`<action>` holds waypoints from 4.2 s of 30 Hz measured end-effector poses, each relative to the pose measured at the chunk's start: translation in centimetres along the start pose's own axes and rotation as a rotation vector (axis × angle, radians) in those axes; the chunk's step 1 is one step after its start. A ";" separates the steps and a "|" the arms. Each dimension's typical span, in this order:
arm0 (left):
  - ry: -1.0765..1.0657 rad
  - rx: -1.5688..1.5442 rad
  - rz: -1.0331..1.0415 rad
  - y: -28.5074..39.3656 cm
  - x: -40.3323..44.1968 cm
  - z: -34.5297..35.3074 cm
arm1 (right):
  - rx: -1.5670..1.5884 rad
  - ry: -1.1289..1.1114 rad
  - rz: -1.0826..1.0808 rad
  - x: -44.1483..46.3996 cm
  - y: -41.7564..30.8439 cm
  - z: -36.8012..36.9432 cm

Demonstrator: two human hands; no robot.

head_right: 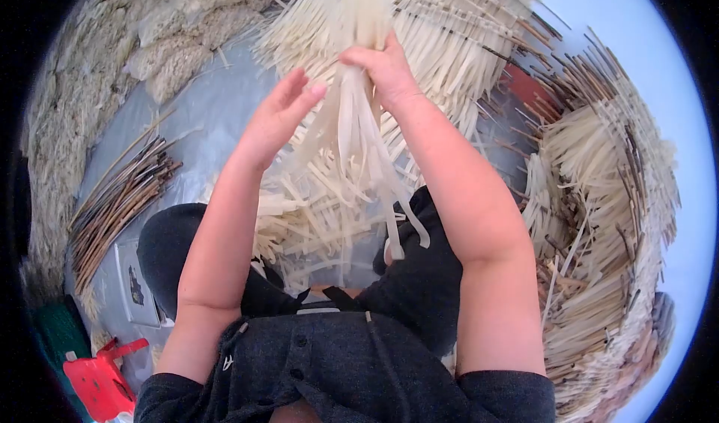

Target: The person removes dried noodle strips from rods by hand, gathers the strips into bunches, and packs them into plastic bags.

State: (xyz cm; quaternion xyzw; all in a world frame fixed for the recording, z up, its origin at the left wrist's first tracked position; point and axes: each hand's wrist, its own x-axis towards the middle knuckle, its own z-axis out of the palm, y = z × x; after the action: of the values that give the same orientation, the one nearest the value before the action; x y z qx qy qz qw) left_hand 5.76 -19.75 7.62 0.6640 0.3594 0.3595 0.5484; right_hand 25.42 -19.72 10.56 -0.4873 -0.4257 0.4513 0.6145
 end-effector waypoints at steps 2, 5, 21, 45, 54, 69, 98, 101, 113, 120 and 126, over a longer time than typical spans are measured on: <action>0.026 0.240 -0.010 -0.5 -0.4 -0.7 | 0.043 0.010 -0.046 1.5 0.0 -1.5; -0.136 0.642 -0.054 -1.7 -0.8 -0.9 | 0.142 0.130 -0.119 1.8 -1.1 -2.9; 0.083 0.273 -0.366 -3.7 -0.4 -13.1 | 0.161 0.562 -0.368 4.4 -2.3 -17.3; 0.115 -0.197 0.045 -2.4 -0.3 0.4 | 0.169 -0.053 0.020 -1.4 1.0 4.1; -0.127 0.111 -0.344 0.6 -1.8 -2.5 | 0.351 0.557 -0.110 4.9 0.4 -5.1; -0.455 -0.760 -0.626 0.6 -4.4 1.7 | 0.423 0.635 -0.228 6.0 -0.8 -10.2; 0.373 -0.153 0.376 8.0 -4.7 -3.3 | 0.119 0.651 0.174 3.2 2.8 -2.4; 0.375 -0.399 0.494 9.5 -5.1 -5.6 | 0.186 0.646 0.161 4.2 3.7 -3.5; 0.153 -0.230 -0.228 3.4 -1.6 -2.4 | 0.109 -0.087 0.264 -3.2 2.2 4.6; -0.026 0.276 0.278 -1.0 -1.1 0.5 | 0.208 -0.299 0.203 -4.5 2.4 5.0; -0.244 -0.136 -0.269 0.7 -2.8 -2.5 | 0.200 -0.367 0.377 -4.8 2.2 5.8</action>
State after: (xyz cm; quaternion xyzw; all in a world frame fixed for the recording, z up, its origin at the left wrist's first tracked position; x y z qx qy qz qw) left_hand 2.29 -21.15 8.46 0.6100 0.3506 0.2231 0.6746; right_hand 18.44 -22.87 8.99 -0.4047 -0.3850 0.6783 0.4773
